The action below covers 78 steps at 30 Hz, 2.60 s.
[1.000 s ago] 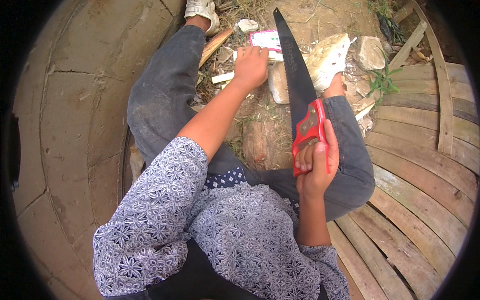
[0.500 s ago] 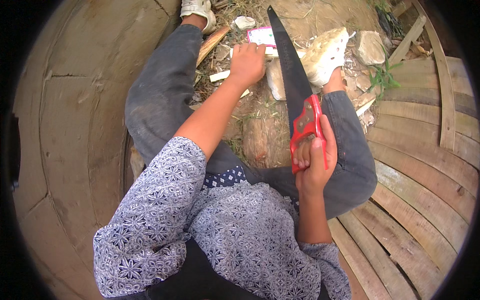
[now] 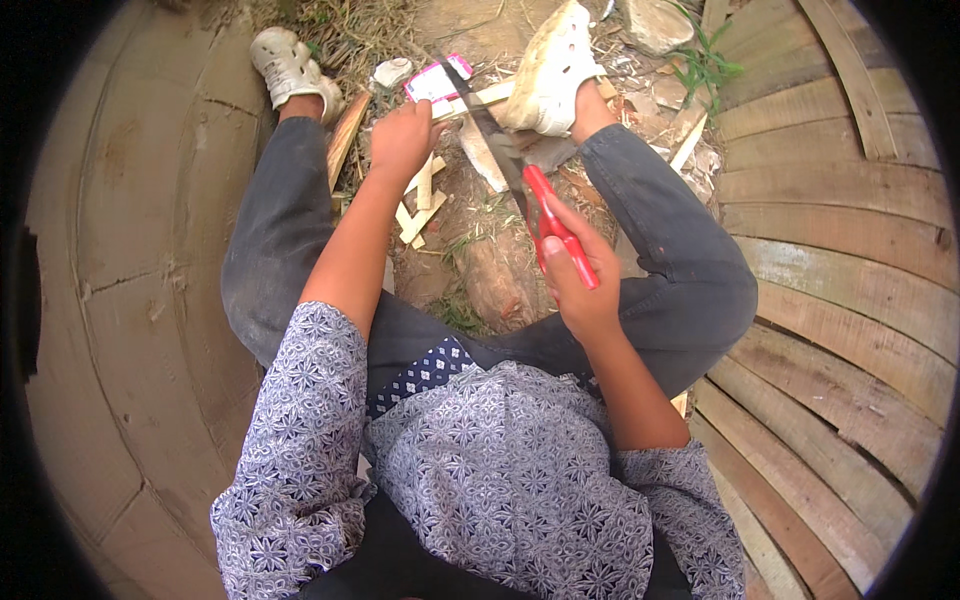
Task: The person sits on the ground and uses a red-handled hand saw to cut a small piece of wood held between their feet. They repeatedly saw through the wood, producing small cut pieces and sawdust.
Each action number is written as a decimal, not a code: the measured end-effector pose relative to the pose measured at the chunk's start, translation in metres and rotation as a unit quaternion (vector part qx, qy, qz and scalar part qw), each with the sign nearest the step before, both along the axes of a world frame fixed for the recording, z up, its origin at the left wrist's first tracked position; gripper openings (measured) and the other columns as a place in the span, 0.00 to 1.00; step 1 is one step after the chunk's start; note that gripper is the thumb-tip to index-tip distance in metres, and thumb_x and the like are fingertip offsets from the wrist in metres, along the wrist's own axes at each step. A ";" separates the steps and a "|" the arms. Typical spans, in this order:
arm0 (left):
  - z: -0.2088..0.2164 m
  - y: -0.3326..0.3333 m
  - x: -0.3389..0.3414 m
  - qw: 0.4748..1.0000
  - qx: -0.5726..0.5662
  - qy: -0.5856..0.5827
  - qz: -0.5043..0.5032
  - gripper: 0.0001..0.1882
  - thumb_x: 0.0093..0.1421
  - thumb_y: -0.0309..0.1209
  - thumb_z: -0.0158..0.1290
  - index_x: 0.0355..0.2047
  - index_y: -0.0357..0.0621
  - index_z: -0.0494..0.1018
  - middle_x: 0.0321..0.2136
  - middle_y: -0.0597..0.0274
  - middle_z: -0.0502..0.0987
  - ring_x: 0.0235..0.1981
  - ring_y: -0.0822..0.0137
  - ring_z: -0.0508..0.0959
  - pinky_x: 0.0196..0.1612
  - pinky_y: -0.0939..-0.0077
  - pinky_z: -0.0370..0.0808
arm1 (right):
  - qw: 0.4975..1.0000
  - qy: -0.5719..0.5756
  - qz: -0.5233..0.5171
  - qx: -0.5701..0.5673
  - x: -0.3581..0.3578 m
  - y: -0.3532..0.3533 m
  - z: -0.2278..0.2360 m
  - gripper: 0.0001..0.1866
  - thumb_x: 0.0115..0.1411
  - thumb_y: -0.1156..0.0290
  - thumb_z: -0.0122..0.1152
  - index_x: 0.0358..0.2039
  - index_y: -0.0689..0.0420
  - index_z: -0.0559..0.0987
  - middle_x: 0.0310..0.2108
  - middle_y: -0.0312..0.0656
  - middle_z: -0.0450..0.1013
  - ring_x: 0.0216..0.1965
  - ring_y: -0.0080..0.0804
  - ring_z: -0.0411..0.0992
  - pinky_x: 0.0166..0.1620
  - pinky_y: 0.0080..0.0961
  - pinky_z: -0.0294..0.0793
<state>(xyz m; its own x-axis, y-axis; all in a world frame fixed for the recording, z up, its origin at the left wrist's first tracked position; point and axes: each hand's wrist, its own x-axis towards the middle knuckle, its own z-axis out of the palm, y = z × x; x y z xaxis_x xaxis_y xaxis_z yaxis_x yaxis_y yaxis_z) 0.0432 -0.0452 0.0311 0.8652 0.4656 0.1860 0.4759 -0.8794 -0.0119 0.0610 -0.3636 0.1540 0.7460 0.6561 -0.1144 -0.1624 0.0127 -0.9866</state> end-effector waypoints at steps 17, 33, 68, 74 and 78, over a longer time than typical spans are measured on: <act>-0.007 0.003 0.000 0.999 -0.020 -0.013 -0.028 0.22 0.61 0.50 0.57 0.35 0.41 0.68 0.30 0.52 0.78 0.28 0.52 0.82 0.29 0.59 0.79 | 0.999 -0.029 0.033 -0.019 0.004 0.003 -0.013 0.20 0.66 0.76 0.57 0.59 0.62 0.74 0.50 0.41 0.75 0.48 0.20 0.70 0.52 0.19 0.69; 0.008 0.026 0.008 0.995 -0.072 0.070 -0.024 0.07 0.60 0.32 0.51 0.35 0.42 0.73 0.29 0.48 0.82 0.30 0.47 0.83 0.33 0.52 0.79 | 0.993 -0.084 0.063 -0.045 0.022 0.022 0.009 0.18 0.66 0.77 0.55 0.56 0.63 0.76 0.52 0.43 0.76 0.48 0.21 0.73 0.52 0.21 0.71; 0.022 0.025 0.011 0.982 -0.153 0.107 -0.034 0.11 0.55 0.33 0.53 0.37 0.41 0.74 0.34 0.47 0.81 0.39 0.45 0.81 0.40 0.49 0.77 | 0.998 0.055 0.020 0.009 0.037 0.051 0.022 0.17 0.68 0.67 0.57 0.55 0.58 0.78 0.45 0.40 0.76 0.39 0.19 0.71 0.40 0.18 0.70; 0.024 0.020 0.014 0.986 -0.130 0.098 -0.040 0.11 0.54 0.27 0.53 0.37 0.41 0.76 0.33 0.47 0.82 0.38 0.47 0.83 0.41 0.53 0.79 | 0.999 0.050 0.012 -0.009 0.053 0.111 -0.015 0.16 0.68 0.66 0.58 0.54 0.54 0.79 0.34 0.32 0.76 0.20 0.14 0.66 0.22 0.16 0.64; 0.018 0.025 0.008 0.984 -0.143 0.101 -0.032 0.12 0.57 0.33 0.53 0.39 0.42 0.74 0.35 0.47 0.81 0.40 0.46 0.82 0.41 0.51 0.78 | 0.999 -0.007 0.014 -0.043 0.029 0.033 0.015 0.18 0.68 0.69 0.55 0.55 0.62 0.76 0.40 0.38 0.78 0.20 0.12 0.65 0.23 0.12 0.64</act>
